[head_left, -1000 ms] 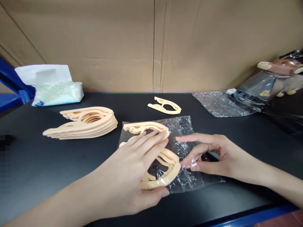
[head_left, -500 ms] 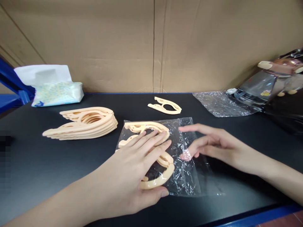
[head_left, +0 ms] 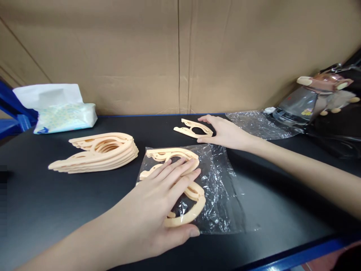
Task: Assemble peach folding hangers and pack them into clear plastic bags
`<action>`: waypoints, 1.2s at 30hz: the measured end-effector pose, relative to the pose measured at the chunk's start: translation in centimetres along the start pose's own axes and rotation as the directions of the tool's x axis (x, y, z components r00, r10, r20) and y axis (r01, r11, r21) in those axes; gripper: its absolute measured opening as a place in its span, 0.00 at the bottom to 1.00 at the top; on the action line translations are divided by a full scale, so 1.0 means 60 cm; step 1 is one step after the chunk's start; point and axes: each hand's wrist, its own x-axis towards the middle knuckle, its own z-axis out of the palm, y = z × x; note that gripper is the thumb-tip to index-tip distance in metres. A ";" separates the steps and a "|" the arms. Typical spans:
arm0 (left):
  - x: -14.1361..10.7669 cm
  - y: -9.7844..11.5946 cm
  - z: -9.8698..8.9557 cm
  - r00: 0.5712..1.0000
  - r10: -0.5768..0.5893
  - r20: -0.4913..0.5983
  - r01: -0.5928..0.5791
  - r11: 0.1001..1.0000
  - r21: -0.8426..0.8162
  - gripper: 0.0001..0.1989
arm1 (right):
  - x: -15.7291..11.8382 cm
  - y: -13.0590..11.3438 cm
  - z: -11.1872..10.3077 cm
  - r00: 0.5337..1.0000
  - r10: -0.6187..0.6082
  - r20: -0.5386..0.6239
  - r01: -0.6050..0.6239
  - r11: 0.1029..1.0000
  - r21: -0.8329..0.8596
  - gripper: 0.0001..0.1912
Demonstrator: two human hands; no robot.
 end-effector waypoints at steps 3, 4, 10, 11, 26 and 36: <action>0.000 -0.003 0.001 1.000 0.015 -0.005 -0.015 1.000 -0.012 0.43 | 0.025 -0.005 0.012 0.999 0.021 0.036 -0.021 1.000 -0.002 0.38; 0.000 -0.004 0.001 1.000 0.026 0.000 -0.026 0.999 -0.019 0.43 | 0.030 -0.007 0.014 0.999 0.025 0.043 -0.025 1.000 -0.003 0.38; 0.004 -0.007 -0.004 1.000 0.000 0.003 0.001 0.998 -0.067 0.50 | 0.030 -0.010 0.005 0.999 0.041 0.028 -0.040 0.999 -0.030 0.36; 0.005 -0.007 -0.007 1.000 -0.012 -0.006 0.012 0.997 -0.081 0.49 | 0.027 -0.009 -0.001 0.999 0.045 0.015 -0.045 0.998 -0.033 0.36; 0.012 -0.028 -0.007 0.952 -0.307 -0.021 0.294 0.928 -0.230 0.30 | -0.194 -0.010 -0.092 0.986 -0.056 -0.154 0.022 0.977 -0.213 0.30; 0.018 -0.028 -0.003 0.916 -0.398 -0.051 0.362 0.874 -0.325 0.28 | -0.243 -0.035 -0.069 0.990 -0.143 0.016 0.144 0.983 -0.116 0.33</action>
